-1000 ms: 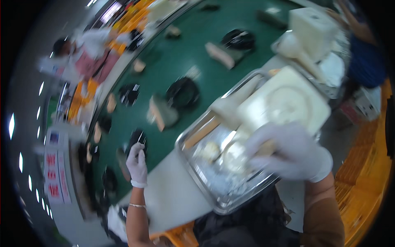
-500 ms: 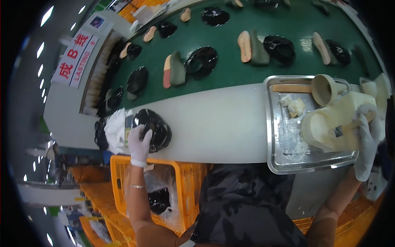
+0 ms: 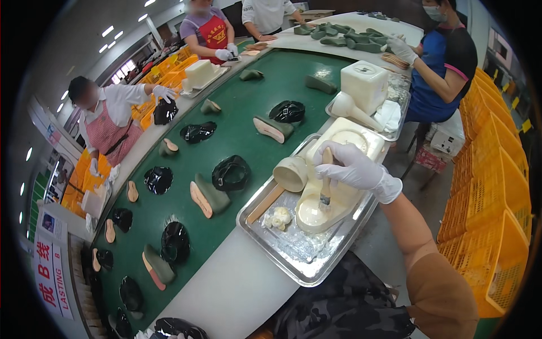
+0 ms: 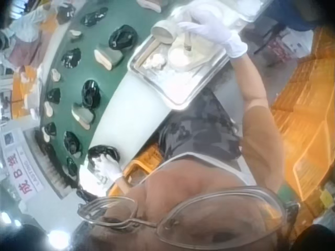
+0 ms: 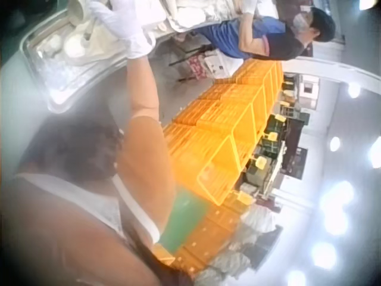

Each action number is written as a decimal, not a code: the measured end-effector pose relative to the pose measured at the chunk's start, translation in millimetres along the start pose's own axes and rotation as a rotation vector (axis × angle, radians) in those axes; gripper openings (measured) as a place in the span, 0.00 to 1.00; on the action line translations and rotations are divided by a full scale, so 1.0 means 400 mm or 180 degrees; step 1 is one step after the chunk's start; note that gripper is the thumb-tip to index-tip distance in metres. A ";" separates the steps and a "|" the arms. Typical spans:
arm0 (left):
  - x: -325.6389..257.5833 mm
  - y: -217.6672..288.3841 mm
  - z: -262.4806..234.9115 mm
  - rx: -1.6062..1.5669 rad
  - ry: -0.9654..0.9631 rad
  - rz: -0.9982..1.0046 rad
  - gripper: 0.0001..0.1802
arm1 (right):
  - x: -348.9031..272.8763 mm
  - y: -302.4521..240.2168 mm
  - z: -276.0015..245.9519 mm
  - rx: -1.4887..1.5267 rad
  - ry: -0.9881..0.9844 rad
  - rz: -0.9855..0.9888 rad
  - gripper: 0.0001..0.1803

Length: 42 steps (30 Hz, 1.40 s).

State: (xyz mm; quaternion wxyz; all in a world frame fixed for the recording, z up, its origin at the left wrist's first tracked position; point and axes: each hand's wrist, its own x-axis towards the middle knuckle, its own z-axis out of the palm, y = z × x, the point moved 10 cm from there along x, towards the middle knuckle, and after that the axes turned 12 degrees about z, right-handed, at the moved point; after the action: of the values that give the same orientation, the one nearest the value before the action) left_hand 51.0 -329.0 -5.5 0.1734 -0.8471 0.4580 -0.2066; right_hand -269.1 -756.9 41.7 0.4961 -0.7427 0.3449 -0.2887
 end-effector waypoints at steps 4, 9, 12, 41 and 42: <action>-0.007 -0.006 -0.032 -0.0790 -0.0147 -0.0138 0.15 | -0.004 0.000 0.013 0.0021 -0.0028 0.0021 0.07; 0.054 0.111 -0.232 -0.1232 0.1198 0.0415 0.13 | -0.014 0.008 -0.005 0.0021 0.0054 0.0086 0.06; 0.064 0.128 -0.238 -0.1667 0.1605 0.0426 0.15 | -0.003 -0.003 0.013 0.0127 -0.0027 -0.0004 0.06; 0.146 0.332 -0.023 -0.6634 -0.0015 -0.0462 0.22 | -0.188 0.032 0.160 -0.1429 0.1023 -0.1376 0.10; 0.147 0.358 0.001 -0.7070 -0.0449 -0.0315 0.21 | -0.185 0.044 0.158 -0.1244 0.0960 -0.1235 0.10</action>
State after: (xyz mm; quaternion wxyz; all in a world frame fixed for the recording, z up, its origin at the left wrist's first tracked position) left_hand -20.5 -453.4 -63.5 -0.6636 -0.5589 0.3432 0.3598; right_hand -268.4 -668.8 -2.7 0.2229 -0.8248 0.3153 -0.4131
